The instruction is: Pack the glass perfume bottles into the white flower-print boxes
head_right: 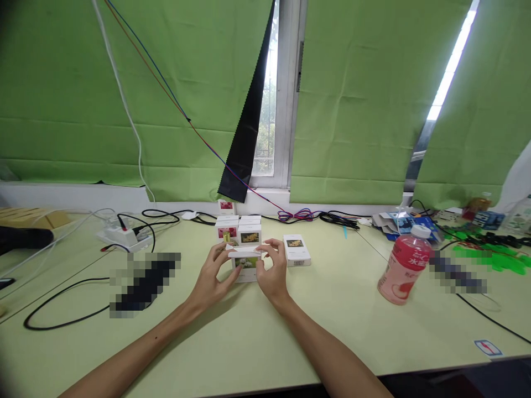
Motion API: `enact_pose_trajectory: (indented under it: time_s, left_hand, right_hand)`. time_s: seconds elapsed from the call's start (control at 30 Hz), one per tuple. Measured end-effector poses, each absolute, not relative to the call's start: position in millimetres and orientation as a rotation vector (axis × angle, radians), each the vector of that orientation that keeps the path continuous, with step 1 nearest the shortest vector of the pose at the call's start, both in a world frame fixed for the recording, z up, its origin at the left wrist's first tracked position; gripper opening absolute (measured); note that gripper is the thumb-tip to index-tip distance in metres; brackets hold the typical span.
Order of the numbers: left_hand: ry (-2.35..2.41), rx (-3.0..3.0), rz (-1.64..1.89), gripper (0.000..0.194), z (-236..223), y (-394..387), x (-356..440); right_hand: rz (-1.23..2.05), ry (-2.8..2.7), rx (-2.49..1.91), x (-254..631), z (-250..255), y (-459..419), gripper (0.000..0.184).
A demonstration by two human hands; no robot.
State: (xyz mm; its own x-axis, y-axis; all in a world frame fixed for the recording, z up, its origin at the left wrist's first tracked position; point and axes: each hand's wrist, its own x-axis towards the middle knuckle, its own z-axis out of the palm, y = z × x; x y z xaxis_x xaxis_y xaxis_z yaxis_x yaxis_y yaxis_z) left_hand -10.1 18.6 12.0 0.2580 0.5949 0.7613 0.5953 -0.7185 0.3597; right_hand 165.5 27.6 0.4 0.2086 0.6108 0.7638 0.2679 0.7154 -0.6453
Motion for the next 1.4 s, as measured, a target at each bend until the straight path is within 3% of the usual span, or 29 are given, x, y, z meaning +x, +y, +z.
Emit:
enact_pose_trajectory:
  time_s: [0.33,0.77,1.4]
  left_hand:
    - [-1.164,-2.382,-1.548,0.025,12.6,16.5,-9.3]
    - [-1.159,-2.422,-1.543,0.023,13.7,16.2,-8.4]
    - [-1.111,-2.503,-1.551,0.024,13.3,15.6,-9.6]
  right_hand:
    - [0.293,-1.234,-0.886,163.3,-2.0,29.3,0.040]
    - [0.350,-1.208,-0.881,160.4,-1.1,26.8,0.028]
    - [0.323,-1.250,-0.766,159.5,0.8,24.8,0.038]
